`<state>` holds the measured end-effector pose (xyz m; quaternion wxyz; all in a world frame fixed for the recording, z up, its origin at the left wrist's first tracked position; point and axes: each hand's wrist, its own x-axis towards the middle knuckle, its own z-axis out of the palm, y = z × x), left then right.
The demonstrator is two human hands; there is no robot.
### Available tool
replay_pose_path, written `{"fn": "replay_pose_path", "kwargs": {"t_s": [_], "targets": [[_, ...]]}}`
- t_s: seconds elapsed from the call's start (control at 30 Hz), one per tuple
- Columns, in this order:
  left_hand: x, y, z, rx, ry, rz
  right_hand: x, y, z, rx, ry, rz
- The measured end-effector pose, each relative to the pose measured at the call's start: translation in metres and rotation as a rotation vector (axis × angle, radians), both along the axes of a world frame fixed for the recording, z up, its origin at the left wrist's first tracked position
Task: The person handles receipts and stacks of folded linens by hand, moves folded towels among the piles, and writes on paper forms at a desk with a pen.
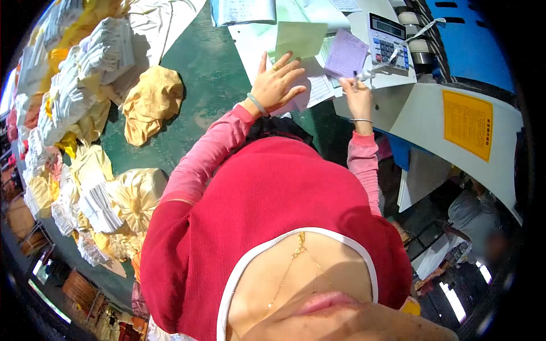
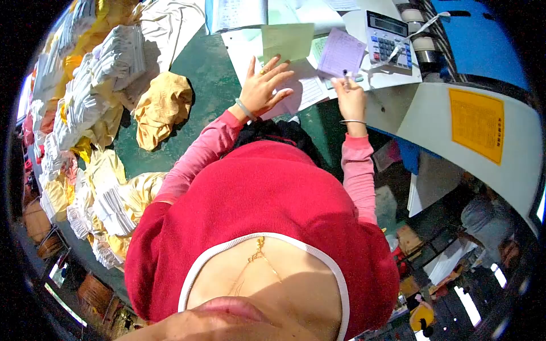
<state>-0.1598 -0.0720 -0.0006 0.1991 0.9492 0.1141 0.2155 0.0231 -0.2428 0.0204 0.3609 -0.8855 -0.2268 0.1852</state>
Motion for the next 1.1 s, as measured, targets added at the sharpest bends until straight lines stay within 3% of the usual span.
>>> {"fn": "replay_pose_path", "kwargs": {"t_s": [0.07, 0.13, 0.27, 0.53, 0.67, 0.9, 1.1], "targets": [[-0.002, 0.001, -0.008, 0.028, -0.007, 0.028, 0.008, 0.003, -0.007, 0.123, 0.033, 0.019], [-0.002, 0.003, -0.014, 0.04, 0.011, 0.041, -0.001, 0.022, 0.02, 0.18, 0.158, -0.029], [0.0, 0.002, -0.023, 0.061, -0.016, 0.065, -0.002, 0.047, 0.02, 0.309, 0.039, 0.067], [-0.002, 0.005, -0.029, 0.006, 0.024, 0.077, -0.007, 0.071, 0.023, 0.603, 0.212, 0.076], [-0.002, 0.002, -0.025, -0.017, -0.002, 0.082, -0.005, 0.075, 0.03, 0.621, -0.073, 0.167], [-0.003, 0.004, -0.019, -0.006, -0.048, 0.082, -0.01, 0.078, 0.013, 0.53, 0.344, 0.135], [-0.004, 0.006, -0.015, -0.061, -0.028, 0.068, -0.022, 0.095, 0.005, 0.584, 0.363, 0.19]]}}
